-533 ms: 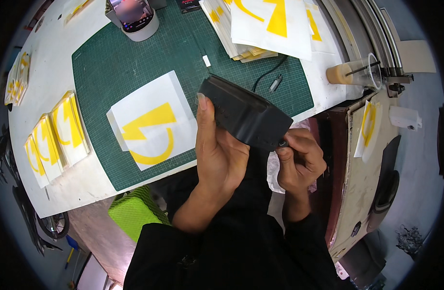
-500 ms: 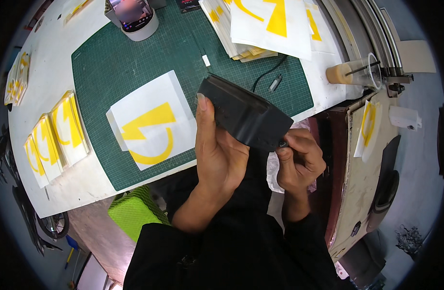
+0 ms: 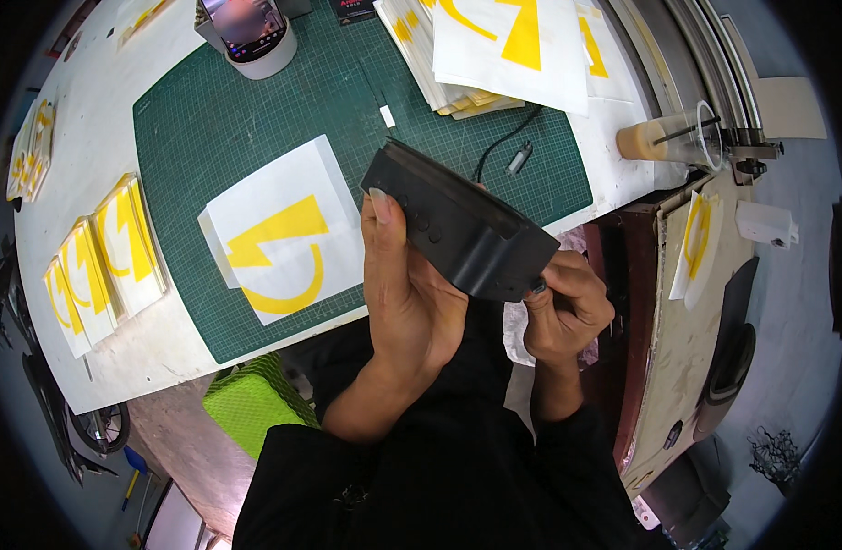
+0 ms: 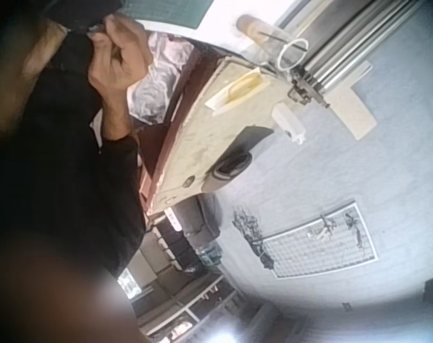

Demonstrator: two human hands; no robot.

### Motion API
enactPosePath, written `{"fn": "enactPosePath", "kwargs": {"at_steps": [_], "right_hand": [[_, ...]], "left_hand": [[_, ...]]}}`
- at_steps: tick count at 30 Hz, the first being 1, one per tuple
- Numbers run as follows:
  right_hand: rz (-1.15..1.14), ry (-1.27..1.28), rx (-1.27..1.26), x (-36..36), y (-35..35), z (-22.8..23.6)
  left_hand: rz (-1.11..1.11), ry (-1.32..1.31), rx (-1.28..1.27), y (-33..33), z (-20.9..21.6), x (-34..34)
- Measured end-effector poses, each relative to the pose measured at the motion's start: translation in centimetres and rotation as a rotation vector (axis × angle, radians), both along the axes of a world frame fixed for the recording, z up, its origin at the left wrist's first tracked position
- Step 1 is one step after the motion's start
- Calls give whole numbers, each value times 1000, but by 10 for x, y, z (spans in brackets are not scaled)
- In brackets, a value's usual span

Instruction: The person assembles a small black electronic device by inserting a cable into its port and pressing buttons on its face. They repeatedly connect and disconnect the cable while checking the device's display. A smartphone is visible on the table, but the person does not interact with it.

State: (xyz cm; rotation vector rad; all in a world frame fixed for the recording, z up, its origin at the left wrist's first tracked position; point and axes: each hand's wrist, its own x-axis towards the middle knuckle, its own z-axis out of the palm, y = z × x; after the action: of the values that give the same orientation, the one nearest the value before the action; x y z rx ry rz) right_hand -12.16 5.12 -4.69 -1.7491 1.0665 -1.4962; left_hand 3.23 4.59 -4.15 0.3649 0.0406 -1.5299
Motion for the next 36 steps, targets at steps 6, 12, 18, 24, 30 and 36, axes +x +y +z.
{"fn": "enactPosePath", "kwargs": {"at_steps": [6, 12, 18, 24, 30, 36], "right_hand": [[8, 66, -46, -2, -1, 4], [-12, 268, -150, -6, 1, 29], [-79, 389, -189, -1, 6, 49], [-57, 404, -241, -1, 6, 46], [-60, 567, -274, -2, 10, 54], [-37, 671, -319, -1, 12, 54]], "left_hand": [[10, -21, 12, 0, 3, 0], [28, 17, 58, -1, -6, 3], [63, 4, 66, -3, -4, 0], [83, -32, 41, -1, -6, -1], [140, -107, 27, -1, -6, -3], [189, -192, -37, -2, -11, -1]]}}
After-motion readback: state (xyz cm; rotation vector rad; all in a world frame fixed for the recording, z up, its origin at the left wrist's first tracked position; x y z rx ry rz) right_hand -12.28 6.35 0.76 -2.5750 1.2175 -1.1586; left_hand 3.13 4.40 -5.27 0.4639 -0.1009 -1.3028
